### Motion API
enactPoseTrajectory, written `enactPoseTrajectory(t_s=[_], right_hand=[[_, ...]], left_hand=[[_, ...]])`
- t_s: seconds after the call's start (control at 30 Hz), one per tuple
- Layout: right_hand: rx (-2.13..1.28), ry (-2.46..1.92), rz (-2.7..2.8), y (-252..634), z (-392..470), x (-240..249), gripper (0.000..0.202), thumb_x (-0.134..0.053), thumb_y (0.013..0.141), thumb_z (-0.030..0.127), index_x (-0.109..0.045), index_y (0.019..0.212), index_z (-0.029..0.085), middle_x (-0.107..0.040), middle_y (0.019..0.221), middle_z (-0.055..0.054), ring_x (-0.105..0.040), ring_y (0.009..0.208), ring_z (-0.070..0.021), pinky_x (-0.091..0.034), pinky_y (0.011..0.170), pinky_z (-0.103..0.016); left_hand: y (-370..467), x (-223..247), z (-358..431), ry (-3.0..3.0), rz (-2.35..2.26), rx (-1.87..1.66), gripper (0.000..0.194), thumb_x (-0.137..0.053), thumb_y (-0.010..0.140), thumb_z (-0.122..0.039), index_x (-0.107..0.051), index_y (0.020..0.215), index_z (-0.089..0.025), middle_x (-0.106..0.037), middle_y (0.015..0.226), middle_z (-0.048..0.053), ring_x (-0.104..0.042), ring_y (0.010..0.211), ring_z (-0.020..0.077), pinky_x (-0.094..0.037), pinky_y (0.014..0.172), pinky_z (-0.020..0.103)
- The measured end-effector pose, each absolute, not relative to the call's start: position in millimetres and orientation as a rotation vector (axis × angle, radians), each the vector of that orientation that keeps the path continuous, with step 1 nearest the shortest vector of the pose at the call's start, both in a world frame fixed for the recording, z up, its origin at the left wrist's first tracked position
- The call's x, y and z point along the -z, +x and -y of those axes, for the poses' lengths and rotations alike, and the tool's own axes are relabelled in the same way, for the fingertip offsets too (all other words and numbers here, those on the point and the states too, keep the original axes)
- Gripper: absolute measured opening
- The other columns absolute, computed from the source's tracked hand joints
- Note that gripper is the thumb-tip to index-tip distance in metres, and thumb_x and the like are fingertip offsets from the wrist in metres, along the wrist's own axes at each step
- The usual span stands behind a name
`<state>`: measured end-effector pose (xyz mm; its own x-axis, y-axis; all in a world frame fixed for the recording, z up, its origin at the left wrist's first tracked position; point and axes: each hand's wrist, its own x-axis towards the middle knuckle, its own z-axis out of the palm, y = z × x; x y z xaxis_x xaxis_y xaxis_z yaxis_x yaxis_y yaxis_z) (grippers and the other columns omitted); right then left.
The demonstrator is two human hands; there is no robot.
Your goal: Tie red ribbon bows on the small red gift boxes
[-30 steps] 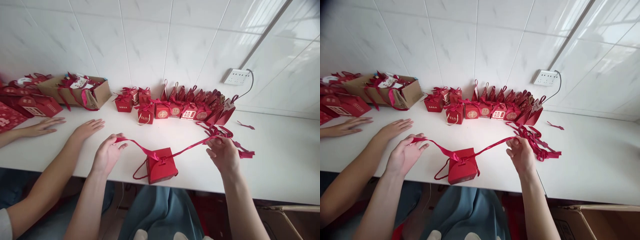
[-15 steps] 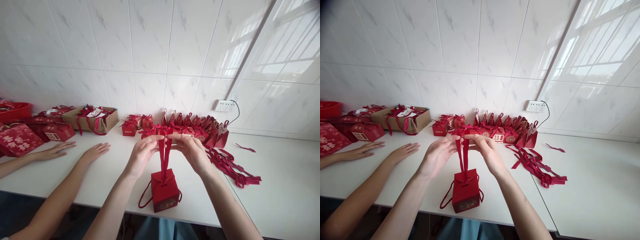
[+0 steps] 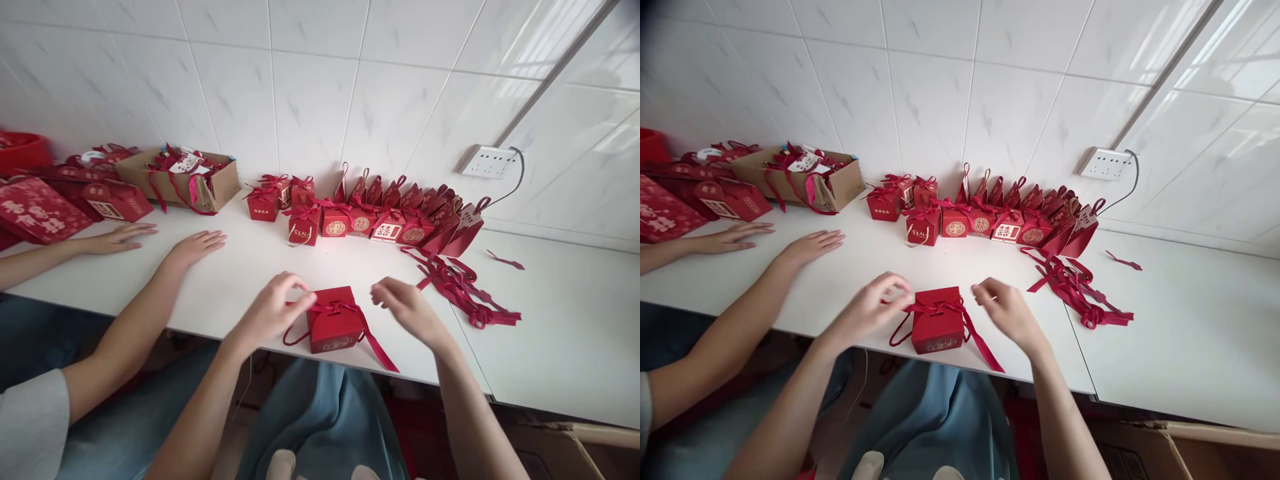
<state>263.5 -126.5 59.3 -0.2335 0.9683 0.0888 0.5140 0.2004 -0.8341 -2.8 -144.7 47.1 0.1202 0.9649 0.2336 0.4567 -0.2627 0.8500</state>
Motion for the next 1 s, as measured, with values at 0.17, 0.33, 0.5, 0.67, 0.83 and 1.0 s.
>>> enactPoseTrajectory(t_s=[0.17, 0.33, 0.5, 0.67, 0.83, 1.0], right_hand=[[-1.013, -1.532, 2.015, 237, 140, -38, 0.025, -0.056, 0.082, 0.045, -0.05, 0.079, 0.021, -0.06, 0.067, 0.002, -0.053, 0.058, -0.0145, -0.039, 0.055, -0.027], [-1.205, -1.473, 1.949, 245, 143, -26, 0.034, -0.052, 0.084, 0.045, -0.039, 0.063, 0.021, -0.044, 0.059, 0.006, -0.039, 0.054, -0.0106, -0.033, 0.053, -0.025], [-1.449, -1.328, 1.77, 249, 142, -14, 0.038, -0.058, 0.08, 0.048, -0.036, 0.064, 0.021, -0.038, 0.056, 0.008, -0.032, 0.051, -0.0082, -0.024, 0.049, -0.023], [-1.604, -1.321, 1.665, 257, 142, -12, 0.041, -0.063, 0.075, 0.055, -0.046, 0.069, 0.019, -0.039, 0.054, 0.008, -0.029, 0.048, -0.0074, -0.02, 0.047, -0.023], [-1.588, -1.332, 1.617, 259, 142, -13, 0.05, -0.051, 0.081, 0.062, -0.044, 0.057, 0.019, -0.04, 0.051, 0.005, -0.035, 0.05, -0.0091, -0.028, 0.051, -0.024], [-1.636, -1.233, 1.527, 254, 144, -10, 0.043, -0.057, 0.08, 0.057, -0.049, 0.064, 0.019, -0.051, 0.057, 0.003, -0.049, 0.055, -0.0117, -0.039, 0.058, -0.025]], left_hand=[[36, -24, 158, 2.079, -1.354, -0.827, 0.036, -0.064, 0.077, -0.037, -0.053, 0.109, -0.024, -0.053, 0.116, 0.007, -0.052, 0.112, 0.0233, -0.047, 0.091, 0.037], [34, -15, 162, 2.159, -1.507, -0.887, 0.037, -0.067, 0.075, -0.039, -0.051, 0.104, -0.024, -0.051, 0.114, 0.008, -0.051, 0.112, 0.0272, -0.049, 0.087, 0.04], [33, -15, 163, 2.142, -1.553, -0.883, 0.039, -0.069, 0.071, -0.043, -0.05, 0.098, -0.022, -0.052, 0.108, 0.008, -0.055, 0.103, 0.0265, -0.049, 0.081, 0.039], [29, -30, 164, 1.872, -1.666, -0.722, 0.033, -0.046, 0.084, -0.054, -0.049, 0.093, -0.022, -0.058, 0.096, 0.004, -0.06, 0.082, 0.0199, -0.046, 0.069, 0.03], [20, -46, 158, 1.629, -1.549, -0.46, 0.04, -0.04, 0.085, -0.055, -0.047, 0.067, -0.02, -0.054, 0.065, -0.002, -0.053, 0.061, 0.0152, -0.034, 0.053, 0.024], [14, -43, 152, 1.468, -1.281, -0.507, 0.039, -0.047, 0.083, -0.051, -0.045, 0.063, -0.018, -0.043, 0.058, -0.005, -0.039, 0.053, 0.0093, -0.029, 0.049, 0.021]])
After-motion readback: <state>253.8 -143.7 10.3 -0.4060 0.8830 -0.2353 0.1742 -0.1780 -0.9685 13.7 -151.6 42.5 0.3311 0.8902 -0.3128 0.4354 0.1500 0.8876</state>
